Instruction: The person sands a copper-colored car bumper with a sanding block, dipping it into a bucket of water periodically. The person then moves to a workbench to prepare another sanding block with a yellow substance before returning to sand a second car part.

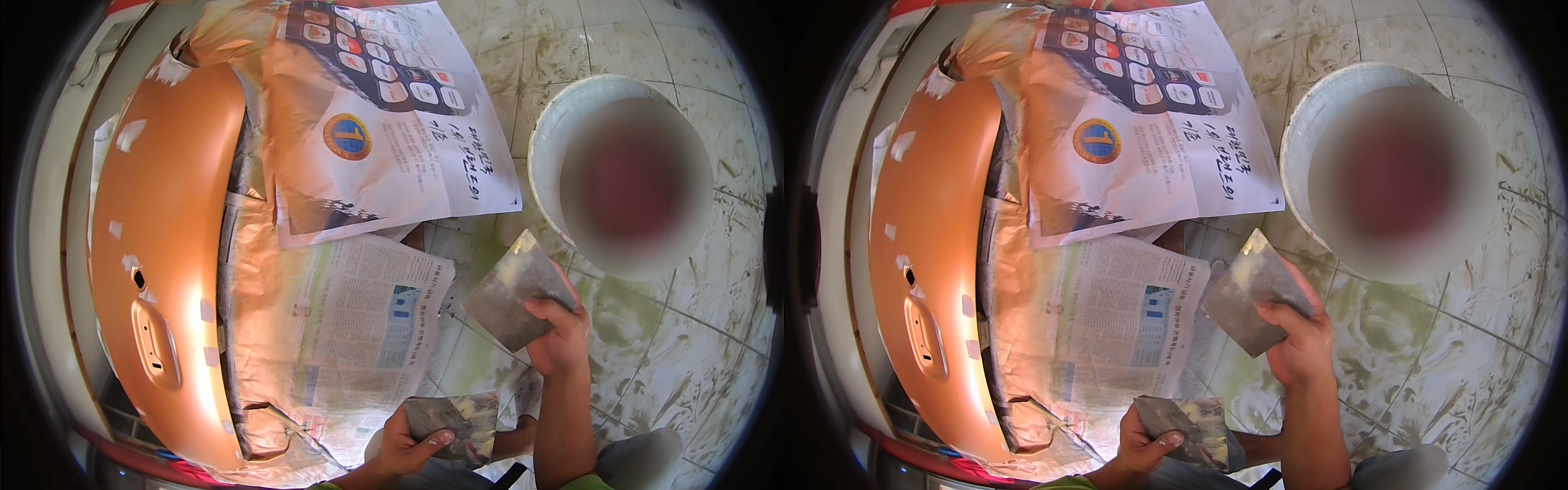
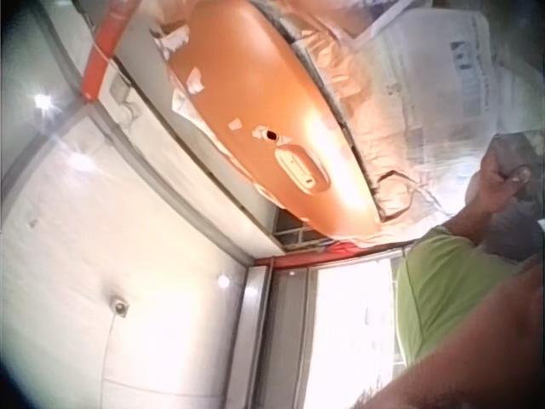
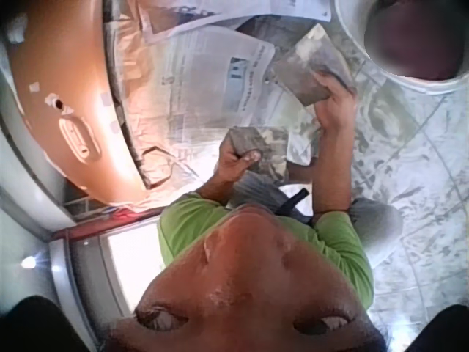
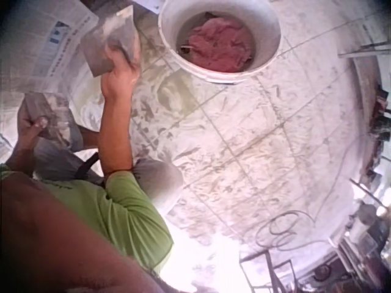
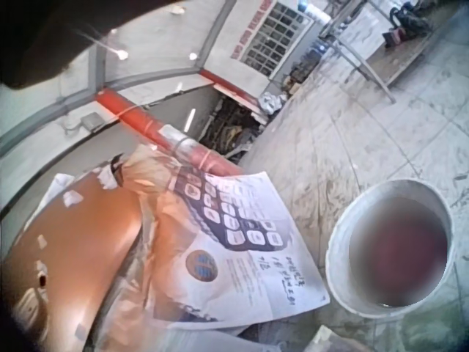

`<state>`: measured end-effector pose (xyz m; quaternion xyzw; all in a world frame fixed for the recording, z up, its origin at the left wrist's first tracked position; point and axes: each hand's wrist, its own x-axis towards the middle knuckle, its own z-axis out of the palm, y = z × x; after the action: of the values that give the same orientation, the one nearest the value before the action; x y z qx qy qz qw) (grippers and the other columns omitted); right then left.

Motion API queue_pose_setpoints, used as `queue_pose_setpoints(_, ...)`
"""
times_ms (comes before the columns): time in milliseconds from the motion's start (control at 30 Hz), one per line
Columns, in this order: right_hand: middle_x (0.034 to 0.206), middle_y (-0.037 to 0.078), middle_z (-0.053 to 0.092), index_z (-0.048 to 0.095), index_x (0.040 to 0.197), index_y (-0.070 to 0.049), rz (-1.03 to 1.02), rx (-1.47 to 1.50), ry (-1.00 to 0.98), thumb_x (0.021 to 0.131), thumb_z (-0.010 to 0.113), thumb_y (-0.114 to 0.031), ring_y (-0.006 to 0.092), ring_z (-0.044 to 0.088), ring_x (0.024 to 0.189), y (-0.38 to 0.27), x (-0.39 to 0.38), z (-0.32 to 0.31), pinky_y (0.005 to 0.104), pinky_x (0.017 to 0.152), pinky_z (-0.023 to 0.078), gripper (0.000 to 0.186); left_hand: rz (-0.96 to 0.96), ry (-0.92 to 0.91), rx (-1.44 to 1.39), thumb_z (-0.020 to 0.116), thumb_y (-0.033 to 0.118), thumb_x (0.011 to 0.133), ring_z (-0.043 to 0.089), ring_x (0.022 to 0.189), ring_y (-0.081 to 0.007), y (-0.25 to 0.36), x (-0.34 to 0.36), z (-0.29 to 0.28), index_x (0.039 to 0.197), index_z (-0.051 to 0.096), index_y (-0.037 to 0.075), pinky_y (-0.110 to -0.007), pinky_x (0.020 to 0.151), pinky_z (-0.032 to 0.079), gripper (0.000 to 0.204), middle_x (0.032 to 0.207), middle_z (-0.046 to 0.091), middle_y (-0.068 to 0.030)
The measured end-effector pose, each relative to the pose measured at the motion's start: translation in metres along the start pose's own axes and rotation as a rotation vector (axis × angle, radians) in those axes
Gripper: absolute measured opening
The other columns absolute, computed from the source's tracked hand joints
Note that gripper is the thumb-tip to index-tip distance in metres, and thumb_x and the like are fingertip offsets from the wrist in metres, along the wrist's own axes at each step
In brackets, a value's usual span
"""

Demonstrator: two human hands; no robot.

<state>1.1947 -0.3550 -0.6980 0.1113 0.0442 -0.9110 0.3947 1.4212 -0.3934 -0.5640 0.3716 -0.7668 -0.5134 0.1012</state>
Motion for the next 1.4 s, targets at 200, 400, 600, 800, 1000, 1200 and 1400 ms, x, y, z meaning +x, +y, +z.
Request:
queue_pose_setpoints(200, 0.128, 0.014, 0.066, 0.052, 0.145, 0.006, -0.014, -0.012, -0.005, 0.077, 0.057, 0.007, 0.0271, 0.063, 0.119, -0.001, -0.008, 0.000, 0.0396, 0.106, 0.047, 0.068, 0.008, 0.011, 0.011, 0.076, 0.007, 0.093, 0.066, 0.095, -0.0124, 0.004, -0.008, 0.005, 0.121, 0.058, -0.005, -0.029, 0.086, 0.052, 0.036, 0.104, 0.072, -0.0074)
queue_pose_setpoints(400, 0.129, 0.014, 0.066, 0.050, 0.146, 0.006, 0.011, -0.037, 0.001, 0.077, 0.056, 0.005, 0.0276, 0.062, 0.120, -0.004, -0.019, 0.002, 0.0406, 0.107, 0.046, 0.069, 0.065, 0.039, 0.109, 0.077, 0.007, 0.092, 0.066, 0.093, -0.0134, 0.002, -0.017, 0.006, 0.120, 0.059, -0.005, -0.029, 0.084, 0.052, 0.036, 0.103, 0.072, -0.0086)
queue_pose_setpoints(600, 0.136, 0.015, 0.062, 0.046, 0.150, 0.005, -0.050, -0.041, 0.014, 0.079, 0.054, 0.004, 0.0281, 0.059, 0.127, -0.019, -0.029, 0.012, 0.0406, 0.110, 0.044, 0.072, 0.088, 0.056, 0.192, 0.077, 0.008, 0.092, 0.067, 0.092, -0.0144, 0.006, -0.013, 0.019, 0.120, 0.059, -0.006, -0.029, 0.084, 0.052, 0.036, 0.103, 0.073, -0.0095)
queue_pose_setpoints(800, 0.147, 0.017, 0.056, 0.041, 0.155, 0.003, -0.088, -0.015, -0.026, 0.078, 0.052, 0.002, 0.0303, 0.054, 0.136, -0.026, -0.029, 0.007, 0.0431, 0.117, 0.040, 0.077, 0.069, 0.100, 0.231, 0.078, 0.007, 0.092, 0.068, 0.092, -0.0137, -0.004, -0.011, 0.029, 0.119, 0.058, -0.006, -0.028, 0.085, 0.053, 0.036, 0.102, 0.074, -0.0098)
queue_pose_setpoints(1000, 0.142, 0.014, 0.060, 0.049, 0.151, 0.000, -0.087, -0.038, -0.024, 0.076, 0.052, 0.005, 0.0270, 0.057, 0.131, -0.041, -0.035, 0.017, 0.0389, 0.114, 0.042, 0.076, 0.169, 0.114, 0.179, 0.077, 0.006, 0.092, 0.067, 0.095, -0.0130, -0.006, 0.005, 0.038, 0.120, 0.058, -0.006, -0.029, 0.088, 0.053, 0.035, 0.105, 0.073, -0.0111)
queue_pose_setpoints(1200, 0.147, 0.011, 0.057, 0.049, 0.153, -0.006, -0.095, -0.337, -0.300, 0.089, 0.059, 0.005, 0.0213, 0.053, 0.133, -0.042, -0.038, 0.012, 0.0344, 0.113, 0.040, 0.066, 0.405, 0.285, 0.101, 0.071, 0.001, 0.093, 0.062, 0.111, -0.0182, -0.008, 0.020, 0.035, 0.137, 0.047, -0.003, -0.035, 0.098, 0.050, 0.050, 0.125, 0.065, -0.0142)
queue_pose_setpoints(1400, 0.146, 0.016, 0.050, 0.049, 0.153, -0.010, -0.228, -0.762, -0.989, 0.093, 0.057, 0.007, 0.0325, 0.047, 0.139, -0.044, -0.055, 0.042, 0.0400, 0.115, 0.038, 0.062, 0.418, 0.603, -0.454, 0.064, 0.001, 0.097, 0.055, 0.124, -0.0255, 0.023, 0.057, 0.038, 0.151, 0.037, 0.004, -0.043, 0.107, 0.047, 0.061, 0.141, 0.053, -0.0142)
